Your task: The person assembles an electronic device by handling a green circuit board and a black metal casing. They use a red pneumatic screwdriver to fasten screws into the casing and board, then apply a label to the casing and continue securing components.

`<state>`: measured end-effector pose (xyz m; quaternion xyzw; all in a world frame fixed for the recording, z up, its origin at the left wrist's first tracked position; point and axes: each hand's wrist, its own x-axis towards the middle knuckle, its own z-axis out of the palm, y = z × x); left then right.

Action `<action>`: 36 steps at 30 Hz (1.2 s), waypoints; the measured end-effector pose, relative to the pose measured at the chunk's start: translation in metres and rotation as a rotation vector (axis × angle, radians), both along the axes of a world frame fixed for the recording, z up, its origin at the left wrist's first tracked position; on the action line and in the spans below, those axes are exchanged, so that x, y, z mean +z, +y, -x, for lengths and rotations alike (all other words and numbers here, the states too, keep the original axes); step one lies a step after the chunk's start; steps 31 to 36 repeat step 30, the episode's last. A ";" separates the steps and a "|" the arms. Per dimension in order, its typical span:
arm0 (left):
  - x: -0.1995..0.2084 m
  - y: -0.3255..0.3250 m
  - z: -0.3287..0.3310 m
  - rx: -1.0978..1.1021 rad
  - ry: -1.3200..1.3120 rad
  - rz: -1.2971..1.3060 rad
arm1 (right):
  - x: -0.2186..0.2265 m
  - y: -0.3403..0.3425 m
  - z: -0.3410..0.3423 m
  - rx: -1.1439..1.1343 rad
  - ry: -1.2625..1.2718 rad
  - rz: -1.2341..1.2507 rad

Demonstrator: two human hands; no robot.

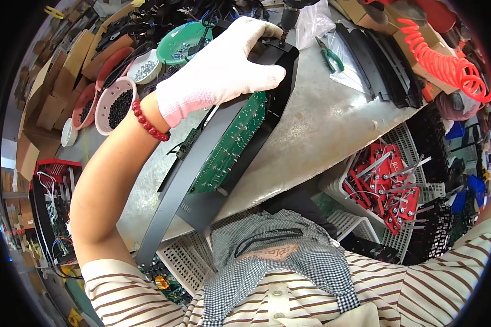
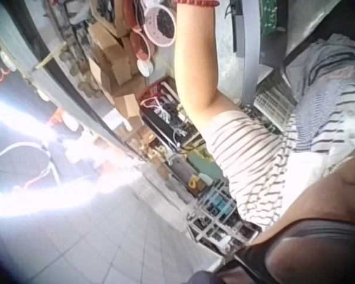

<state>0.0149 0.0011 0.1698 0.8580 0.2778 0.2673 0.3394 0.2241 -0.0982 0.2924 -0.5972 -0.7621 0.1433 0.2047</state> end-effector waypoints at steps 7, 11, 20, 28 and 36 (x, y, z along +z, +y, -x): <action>0.000 0.003 -0.013 -0.091 -0.129 0.139 | 0.008 -0.005 0.009 0.000 -0.093 -0.085; -0.005 0.010 -0.024 -0.115 -0.134 0.064 | 0.009 -0.010 0.007 -0.021 -0.128 -0.120; -0.003 -0.008 -0.009 -0.003 -0.178 0.222 | 0.010 0.009 0.007 -0.002 -0.012 -0.137; -0.009 0.002 -0.007 -0.014 -0.168 0.081 | -0.047 0.041 -0.108 -0.190 0.783 0.416; -0.008 0.000 -0.005 0.018 -0.160 0.087 | -0.067 0.043 -0.110 -0.211 0.892 0.376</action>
